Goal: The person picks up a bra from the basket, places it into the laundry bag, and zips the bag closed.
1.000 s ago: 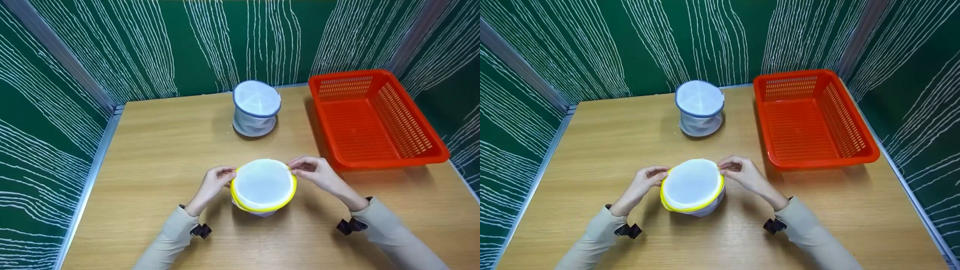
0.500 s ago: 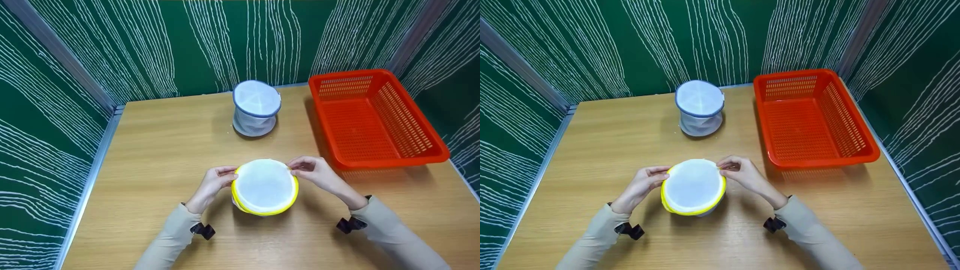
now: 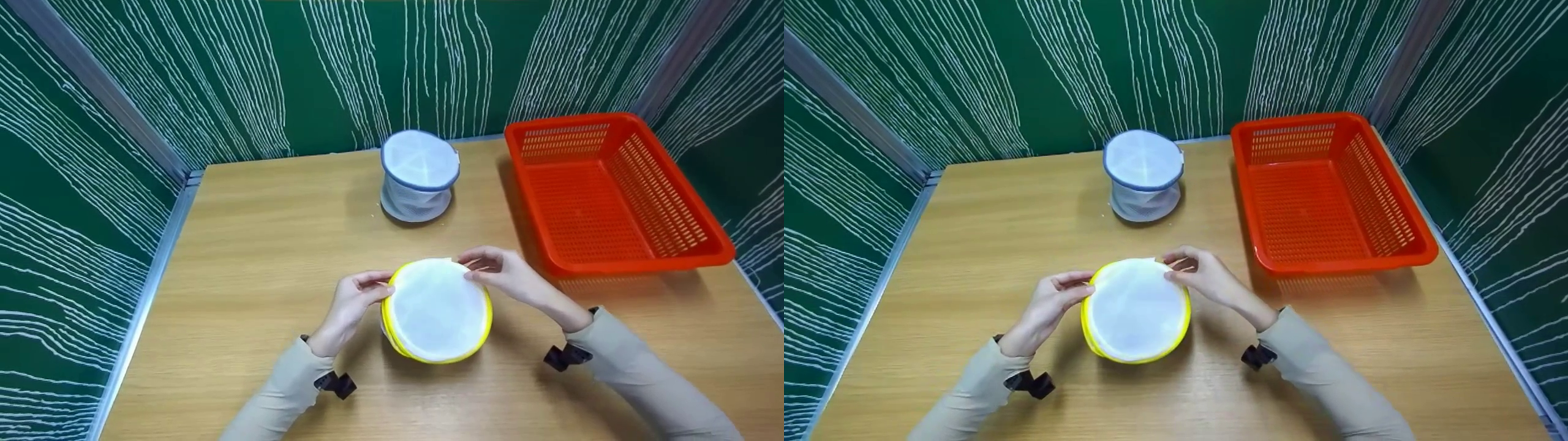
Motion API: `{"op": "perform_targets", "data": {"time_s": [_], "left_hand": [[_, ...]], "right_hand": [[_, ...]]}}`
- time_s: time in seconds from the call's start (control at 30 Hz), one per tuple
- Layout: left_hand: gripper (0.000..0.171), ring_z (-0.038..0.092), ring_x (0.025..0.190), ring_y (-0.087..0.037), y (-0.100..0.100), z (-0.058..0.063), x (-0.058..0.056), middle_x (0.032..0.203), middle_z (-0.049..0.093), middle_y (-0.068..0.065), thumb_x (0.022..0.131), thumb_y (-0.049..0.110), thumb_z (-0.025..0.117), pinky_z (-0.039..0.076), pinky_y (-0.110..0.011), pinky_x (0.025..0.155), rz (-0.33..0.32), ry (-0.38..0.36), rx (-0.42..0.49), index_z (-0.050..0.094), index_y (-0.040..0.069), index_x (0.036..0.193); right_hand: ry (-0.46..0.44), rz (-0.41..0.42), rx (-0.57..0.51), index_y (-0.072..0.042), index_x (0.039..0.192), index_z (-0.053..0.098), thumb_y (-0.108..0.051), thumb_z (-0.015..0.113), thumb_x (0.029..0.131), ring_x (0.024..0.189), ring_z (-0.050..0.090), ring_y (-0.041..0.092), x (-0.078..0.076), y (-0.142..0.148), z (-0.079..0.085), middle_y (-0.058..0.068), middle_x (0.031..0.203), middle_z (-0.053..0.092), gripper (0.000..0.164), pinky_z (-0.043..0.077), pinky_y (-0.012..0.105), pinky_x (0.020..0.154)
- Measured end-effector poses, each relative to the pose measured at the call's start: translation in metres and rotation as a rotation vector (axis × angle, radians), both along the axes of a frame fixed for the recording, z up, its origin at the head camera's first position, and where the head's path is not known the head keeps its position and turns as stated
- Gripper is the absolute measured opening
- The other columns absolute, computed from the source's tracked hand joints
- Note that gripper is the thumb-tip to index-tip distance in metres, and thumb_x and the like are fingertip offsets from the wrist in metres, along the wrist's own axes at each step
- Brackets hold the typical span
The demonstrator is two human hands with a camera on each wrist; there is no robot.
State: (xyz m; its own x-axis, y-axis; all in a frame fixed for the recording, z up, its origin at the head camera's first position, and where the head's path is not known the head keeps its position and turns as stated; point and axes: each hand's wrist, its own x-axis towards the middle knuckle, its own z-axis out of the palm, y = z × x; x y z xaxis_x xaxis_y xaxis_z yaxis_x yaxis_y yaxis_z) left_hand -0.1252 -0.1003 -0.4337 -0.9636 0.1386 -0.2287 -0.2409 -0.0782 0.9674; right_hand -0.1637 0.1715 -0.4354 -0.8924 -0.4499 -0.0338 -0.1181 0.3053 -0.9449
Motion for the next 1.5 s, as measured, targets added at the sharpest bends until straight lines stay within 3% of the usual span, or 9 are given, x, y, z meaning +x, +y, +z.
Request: {"op": "perform_targets", "data": {"time_s": [0.43,0.57,0.73,0.87,1.07,1.2,1.27,1.37,1.5], "left_hand": [[0.028,0.056,0.080,-0.015,0.006,0.003,0.010,0.090,0.062,-0.007,0.073,-0.001,0.067,0.047,-0.021,0.070,-0.032,0.138,-0.078,0.062,-0.010,0.098],[0.025,0.057,0.080,-0.015,0.008,0.003,0.012,0.092,0.062,-0.010,0.073,-0.001,0.067,0.049,-0.023,0.072,-0.053,0.190,-0.109,0.063,-0.010,0.097],[0.022,0.057,0.085,-0.016,0.010,0.004,0.015,0.093,0.062,-0.015,0.073,-0.003,0.067,0.048,-0.025,0.077,-0.100,0.265,-0.153,0.064,-0.009,0.094],[0.019,0.057,0.087,-0.016,0.012,0.015,0.020,0.093,0.062,-0.018,0.074,-0.004,0.066,0.048,-0.028,0.078,-0.164,0.287,-0.178,0.065,-0.010,0.091],[0.019,0.058,0.082,-0.018,0.012,0.029,0.023,0.092,0.063,-0.014,0.074,-0.002,0.067,0.049,-0.025,0.073,-0.312,0.249,-0.238,0.065,-0.007,0.092],[0.018,0.057,0.075,-0.010,0.011,0.030,0.019,0.088,0.063,-0.015,0.074,0.000,0.067,0.049,-0.021,0.069,-0.414,0.238,-0.260,0.064,-0.009,0.090],[0.017,0.055,0.072,-0.007,0.010,0.025,0.014,0.086,0.063,-0.014,0.075,0.001,0.066,0.048,-0.020,0.067,-0.458,0.235,-0.277,0.064,-0.008,0.089],[0.016,0.054,0.070,-0.005,0.008,0.016,0.005,0.083,0.064,-0.009,0.077,0.005,0.065,0.047,-0.019,0.065,-0.491,0.236,-0.302,0.065,-0.007,0.088],[0.018,0.053,0.068,-0.007,0.007,0.012,-0.008,0.081,0.063,-0.004,0.080,0.011,0.064,0.047,-0.021,0.063,-0.475,0.243,-0.337,0.066,-0.003,0.091]], "right_hand": [[-0.061,0.101,0.090,-0.005,0.115,0.059,-0.031,0.062,0.082,0.102,0.054,0.019,-0.005,-0.006,0.005,0.010,0.113,0.059,0.043,0.045,0.021,0.083],[-0.121,0.122,0.053,-0.003,0.114,0.059,-0.030,0.062,0.082,0.100,0.054,0.016,-0.006,-0.006,0.005,0.011,0.113,0.059,0.041,0.045,0.019,0.081],[-0.259,0.102,-0.031,0.003,0.115,0.056,-0.023,0.065,0.080,0.094,0.057,0.011,-0.005,-0.008,0.003,0.014,0.113,0.059,0.044,0.047,0.021,0.080],[-0.333,0.050,-0.090,0.008,0.113,0.055,-0.016,0.067,0.078,0.089,0.059,0.009,-0.003,-0.010,-0.001,0.011,0.106,0.062,0.045,0.048,0.021,0.078],[-0.289,-0.005,-0.118,0.011,0.109,0.056,-0.010,0.068,0.076,0.083,0.060,0.006,0.002,-0.013,-0.004,0.004,0.093,0.067,0.041,0.048,0.019,0.076],[-0.241,-0.027,-0.100,0.011,0.105,0.059,-0.009,0.069,0.075,0.081,0.061,0.006,0.005,-0.016,-0.003,0.006,0.094,0.066,0.037,0.048,0.019,0.075],[-0.219,-0.027,-0.089,0.010,0.103,0.060,-0.009,0.068,0.075,0.081,0.061,0.006,0.007,-0.017,-0.002,0.010,0.096,0.066,0.035,0.048,0.018,0.075],[-0.191,-0.019,-0.073,0.010,0.102,0.061,-0.008,0.068,0.075,0.081,0.061,0.007,0.008,-0.018,-0.002,0.015,0.099,0.064,0.033,0.048,0.018,0.075],[-0.156,-0.008,-0.047,0.009,0.099,0.063,-0.009,0.070,0.074,0.081,0.060,0.007,0.010,-0.019,-0.002,0.016,0.098,0.064,0.031,0.048,0.018,0.073]]}}
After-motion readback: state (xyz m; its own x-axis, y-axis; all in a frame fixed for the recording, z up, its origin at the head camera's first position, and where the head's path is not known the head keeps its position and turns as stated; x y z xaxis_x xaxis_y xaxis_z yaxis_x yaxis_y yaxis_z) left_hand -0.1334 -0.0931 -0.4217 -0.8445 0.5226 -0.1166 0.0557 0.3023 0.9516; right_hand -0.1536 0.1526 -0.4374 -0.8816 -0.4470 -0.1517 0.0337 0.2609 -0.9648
